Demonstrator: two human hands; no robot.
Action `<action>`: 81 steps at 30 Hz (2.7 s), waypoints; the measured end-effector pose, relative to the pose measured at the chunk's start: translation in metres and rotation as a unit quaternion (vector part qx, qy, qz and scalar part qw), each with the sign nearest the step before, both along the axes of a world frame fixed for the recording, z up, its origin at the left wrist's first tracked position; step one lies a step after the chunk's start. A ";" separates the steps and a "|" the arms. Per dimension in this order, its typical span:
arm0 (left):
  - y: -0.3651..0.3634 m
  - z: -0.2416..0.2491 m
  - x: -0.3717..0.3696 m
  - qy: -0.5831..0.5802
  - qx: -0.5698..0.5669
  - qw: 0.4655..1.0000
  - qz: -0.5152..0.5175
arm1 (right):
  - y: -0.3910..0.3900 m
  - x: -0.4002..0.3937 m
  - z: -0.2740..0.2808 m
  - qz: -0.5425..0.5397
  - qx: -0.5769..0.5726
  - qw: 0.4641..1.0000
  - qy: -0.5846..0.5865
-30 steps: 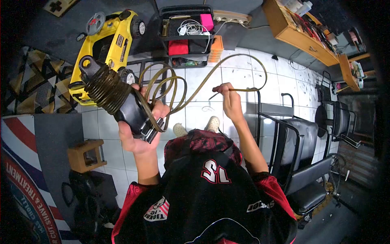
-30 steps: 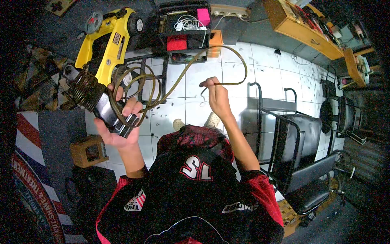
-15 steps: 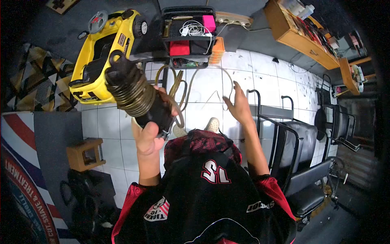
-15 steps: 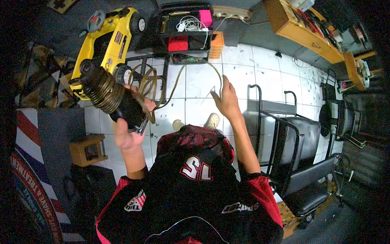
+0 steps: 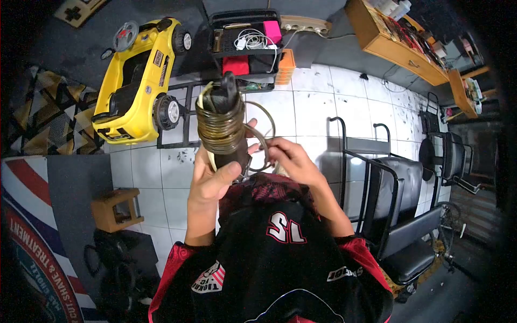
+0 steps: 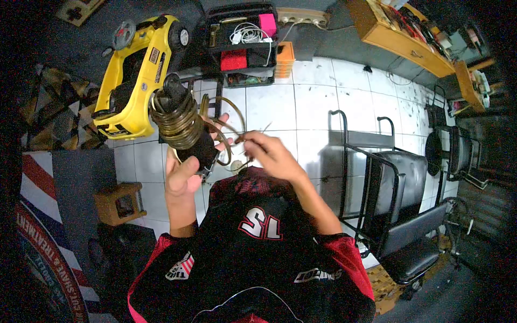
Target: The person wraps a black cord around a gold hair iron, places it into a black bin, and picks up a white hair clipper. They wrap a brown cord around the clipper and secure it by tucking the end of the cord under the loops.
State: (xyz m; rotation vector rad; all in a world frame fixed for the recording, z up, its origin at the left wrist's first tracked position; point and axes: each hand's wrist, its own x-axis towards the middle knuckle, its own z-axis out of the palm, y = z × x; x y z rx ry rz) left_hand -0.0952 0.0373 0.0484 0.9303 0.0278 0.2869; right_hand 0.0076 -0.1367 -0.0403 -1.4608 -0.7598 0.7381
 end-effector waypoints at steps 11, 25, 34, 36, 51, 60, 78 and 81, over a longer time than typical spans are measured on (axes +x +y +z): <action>0.023 0.003 -0.007 0.007 -0.044 0.998 -0.047 | -0.069 0.048 -0.150 -0.335 -0.246 0.846 -0.335; 0.013 0.002 -0.009 0.089 0.004 0.985 -0.151 | 0.021 0.009 0.041 0.006 0.082 0.985 -0.152; 0.008 -0.002 -0.007 0.140 -0.042 0.987 -0.065 | 0.011 0.023 -0.022 -0.086 -0.083 0.981 -0.151; 0.016 -0.001 -0.010 0.148 -0.007 0.988 -0.042 | -0.003 0.033 -0.048 -0.140 -0.179 0.958 -0.175; 0.038 -0.009 -0.029 0.187 0.157 0.966 0.086 | 0.066 -0.037 0.004 -0.127 -0.005 0.992 0.000; 0.052 -0.016 -0.055 0.146 0.245 0.955 0.084 | 0.102 -0.021 -0.021 -0.110 -0.090 0.986 -0.090; 0.132 -0.026 -0.091 0.189 0.305 0.904 0.231 | 0.081 -0.071 -0.041 -0.105 -0.210 0.966 -0.105; 0.142 -0.029 -0.092 0.219 0.254 0.917 0.217 | 0.074 -0.067 -0.035 -0.131 -0.177 0.950 -0.222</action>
